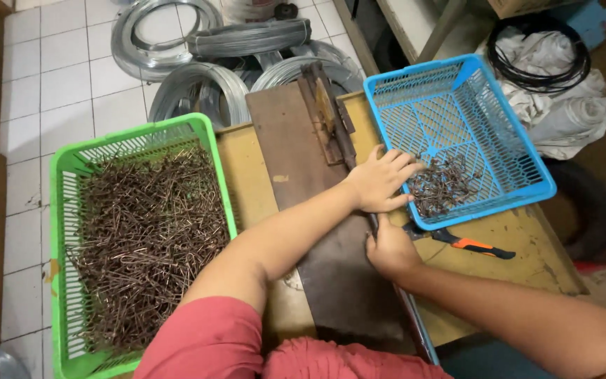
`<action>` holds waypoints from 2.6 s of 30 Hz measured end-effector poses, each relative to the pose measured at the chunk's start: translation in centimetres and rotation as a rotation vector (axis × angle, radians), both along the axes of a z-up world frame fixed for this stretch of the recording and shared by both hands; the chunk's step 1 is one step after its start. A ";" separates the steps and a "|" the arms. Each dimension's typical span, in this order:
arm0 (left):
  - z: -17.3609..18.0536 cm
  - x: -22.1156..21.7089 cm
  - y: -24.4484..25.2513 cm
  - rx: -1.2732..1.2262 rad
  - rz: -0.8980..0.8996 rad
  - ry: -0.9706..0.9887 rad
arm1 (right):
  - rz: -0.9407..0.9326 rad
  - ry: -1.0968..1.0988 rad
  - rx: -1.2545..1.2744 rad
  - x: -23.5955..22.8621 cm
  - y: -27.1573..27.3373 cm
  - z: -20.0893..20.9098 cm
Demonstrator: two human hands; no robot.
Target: Using a manual lever-operated jig to bend short metal wires into a specific shape.
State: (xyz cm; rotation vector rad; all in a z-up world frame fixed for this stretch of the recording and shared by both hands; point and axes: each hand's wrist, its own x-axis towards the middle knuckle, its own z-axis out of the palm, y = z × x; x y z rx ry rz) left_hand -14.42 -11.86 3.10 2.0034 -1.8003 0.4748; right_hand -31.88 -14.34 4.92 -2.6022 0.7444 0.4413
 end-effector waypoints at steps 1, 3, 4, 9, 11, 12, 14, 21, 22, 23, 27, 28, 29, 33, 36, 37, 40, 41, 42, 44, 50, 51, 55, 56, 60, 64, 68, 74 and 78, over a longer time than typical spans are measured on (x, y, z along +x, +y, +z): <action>-0.1 0.0 -0.2 0.000 -0.001 0.000 | -0.001 0.000 0.000 0.0 -0.2 -0.3; -0.5 0.1 -0.4 -0.001 0.016 -0.012 | 0.005 -0.012 -0.001 0.0 -0.5 -1.0; -0.3 0.1 -0.2 0.002 0.017 -0.009 | 0.006 -0.008 0.001 0.2 -0.5 -1.1; 0.4 0.0 0.1 0.039 -0.016 0.032 | -0.004 0.005 0.044 0.3 -0.2 0.4; 0.8 -0.3 0.3 0.056 -0.021 0.049 | -0.002 0.000 0.045 0.1 -0.1 0.5; 1.1 -0.2 0.4 0.074 -0.023 0.062 | 0.004 -0.009 0.046 0.2 -0.2 0.6; 1.3 -0.1 0.4 0.099 -0.016 0.078 | -0.003 -0.029 0.043 0.3 0.1 1.0; 2.2 0.0 1.0 0.086 0.027 0.496 | -0.034 -0.102 0.166 0.2 1.2 5.0; 2.0 -0.4 0.9 0.084 0.027 0.495 | -0.035 -0.104 0.164 0.1 1.2 4.8; 1.9 -0.9 0.8 0.078 0.084 0.496 | -0.037 -0.110 0.159 0.0 1.2 4.6; 2.1 -1.2 0.5 0.091 0.198 0.446 | -0.040 -0.128 0.171 0.0 1.3 5.0; 2.2 -1.4 0.2 0.093 0.195 0.449 | -0.043 -0.125 0.172 0.0 1.2 4.9; 2.3 -1.5 0.1 0.111 0.215 0.421 | -0.045 -0.146 0.196 0.1 1.1 4.9; 3.3 -1.7 0.4 0.163 0.255 0.392 | -0.313 -0.216 0.586 0.0 1.7 6.2; 3.0 -1.7 0.2 0.166 0.267 0.370 | -0.292 -0.247 0.563 0.2 1.8 6.5; 2.8 -1.7 0.0 0.164 0.270 0.369 | -0.289 -0.248 0.563 0.3 1.7 5.8; 2.2 -1.8 -0.3 0.173 0.288 0.342 | -0.308 -0.221 0.535 1.1 0.4 1.9; 2.3 -1.9 -0.2 0.182 0.294 0.331 | -0.240 -0.207 0.452 1.7 -0.7 -0.4; 2.4 -1.8 -0.5 0.189 0.296 0.316 | -0.174 -0.198 0.366 2.6 -2.0 -2.7; 2.4 -2.3 -0.6 0.171 0.300 0.300 | -0.162 -0.145 0.323 2.2 -1.3 -1.0; 2.4 -2.2 -0.5 0.124 0.279 0.323 | -0.169 -0.046 0.238 1.6 -0.7 1.2; 2.0 -2.1 -0.6 0.106 0.272 0.328 | -0.176 -0.026 0.233 1.4 -0.5 1.4; 1.9 -1.9 -0.7 0.069 0.293 0.315 | -0.178 0.003 0.224 2.0 -0.3 1.3; 2.3 -2.1 -0.4 0.077 0.284 0.318 | -0.162 0.002 0.215 2.1 -0.4 1.0; 2.5 -2.3 -0.3 0.086 0.267 0.325 | -0.147 0.021 0.179 2.5 -0.6 1.3; 2.5 -1.9 -0.4 0.100 0.253 0.343 | -0.135 0.002 0.175 2.0 -0.5 0.9; 2.6 -2.2 0.2 0.074 0.252 0.380 | -0.140 -0.032 0.189 2.0 -0.3 1.5; 1.5 -1.8 1.3 -0.139 0.275 0.457 | -0.142 -0.117 0.260 1.4 -0.3 1.2; 1.1 0.1 4.4 -0.353 0.630 0.382 | -0.150 -0.159 0.329 0.6 -0.4 1.3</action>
